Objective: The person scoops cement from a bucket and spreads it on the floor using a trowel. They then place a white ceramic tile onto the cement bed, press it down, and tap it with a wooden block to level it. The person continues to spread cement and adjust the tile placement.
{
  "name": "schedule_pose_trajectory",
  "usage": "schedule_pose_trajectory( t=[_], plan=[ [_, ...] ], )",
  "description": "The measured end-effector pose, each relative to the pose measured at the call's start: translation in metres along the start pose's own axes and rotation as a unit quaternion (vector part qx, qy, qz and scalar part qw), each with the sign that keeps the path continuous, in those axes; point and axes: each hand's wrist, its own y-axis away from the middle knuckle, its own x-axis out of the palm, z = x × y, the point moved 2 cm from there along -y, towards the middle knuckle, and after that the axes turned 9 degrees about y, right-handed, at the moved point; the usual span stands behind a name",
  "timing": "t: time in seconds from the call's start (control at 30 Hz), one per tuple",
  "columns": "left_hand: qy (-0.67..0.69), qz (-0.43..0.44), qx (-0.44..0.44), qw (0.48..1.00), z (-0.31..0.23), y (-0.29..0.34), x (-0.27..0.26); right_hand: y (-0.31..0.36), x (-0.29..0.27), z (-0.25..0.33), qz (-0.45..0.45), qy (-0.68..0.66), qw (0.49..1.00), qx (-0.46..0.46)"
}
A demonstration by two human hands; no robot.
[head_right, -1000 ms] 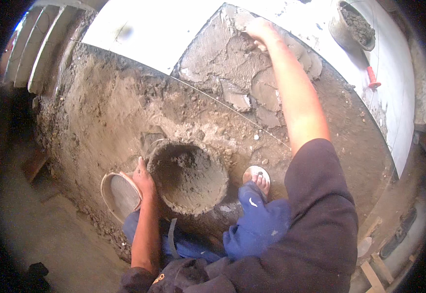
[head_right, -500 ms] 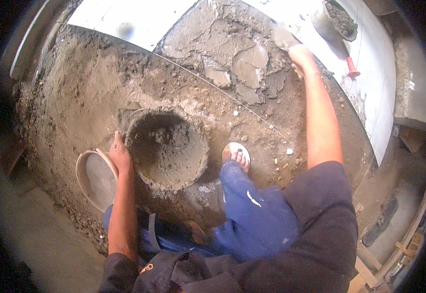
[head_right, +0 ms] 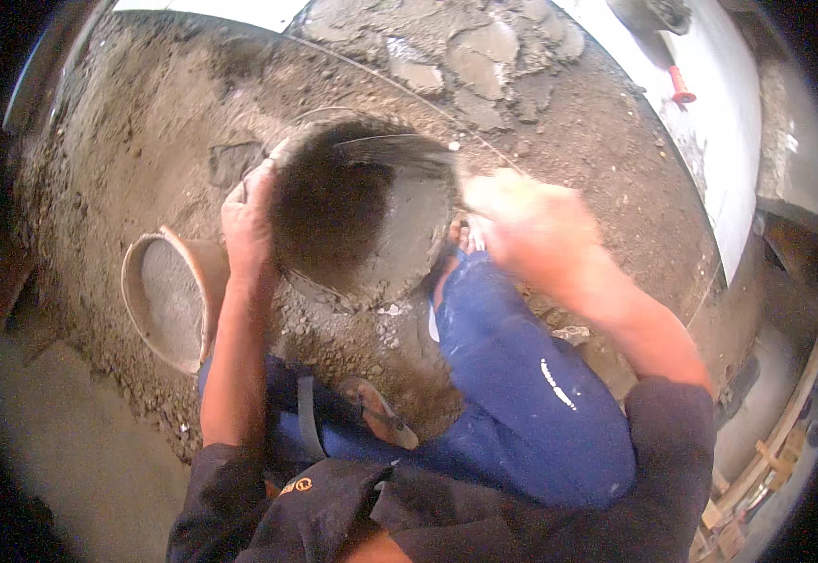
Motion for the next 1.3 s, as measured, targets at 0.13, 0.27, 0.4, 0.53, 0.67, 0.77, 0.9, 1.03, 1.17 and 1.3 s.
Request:
schedule_pose_trajectory(
  t=[0.13, 0.27, 0.4, 0.53, 0.67, 0.77, 0.9, 1.03, 1.17, 1.3],
  plan=[
    [-0.074, 0.053, 0.077, 0.993, 0.008, 0.011, 0.039, 0.0, 0.069, 0.017, 0.047, 0.118, 0.991, -0.04],
    [-0.065, 0.027, 0.083, 0.994, 0.009, 0.018, 0.042, 0.03, 0.06, 0.009, 0.035, 0.118, 0.982, -0.145],
    [-0.08, 0.017, 0.097, 0.992, 0.006, 0.032, 0.057, 0.025, 0.046, -0.006, 0.086, 0.159, 0.983, -0.031],
    [-0.157, 0.019, 0.143, 0.977, 0.015, 0.043, 0.059, 0.017, 0.069, 0.016, 0.282, 0.071, 0.957, -0.014],
    [-0.059, -0.049, 0.134, 0.988, 0.016, 0.047, 0.051, 0.033, 0.066, 0.016, 0.179, -0.102, 0.969, -0.137],
    [-0.032, -0.041, 0.149, 0.987, 0.02, 0.045, 0.041, 0.029, 0.069, 0.036, 0.248, -0.245, 0.935, -0.069],
    [-0.017, -0.067, 0.124, 0.99, 0.021, 0.044, 0.038, 0.047, 0.096, 0.01, 0.318, -0.393, 0.863, 0.006],
    [0.006, -0.116, 0.083, 0.99, 0.015, 0.013, -0.007, 0.05, 0.061, 0.01, 0.335, -0.616, 0.699, 0.14],
    [-0.017, -0.165, 0.003, 0.986, 0.026, -0.001, -0.074, 0.018, 0.038, -0.023, 0.132, -0.577, 0.801, 0.09],
    [-0.077, -0.228, -0.001, 0.971, 0.044, -0.001, -0.108, -0.049, 0.027, -0.078, -0.178, -0.12, 0.976, 0.03]
  ],
)
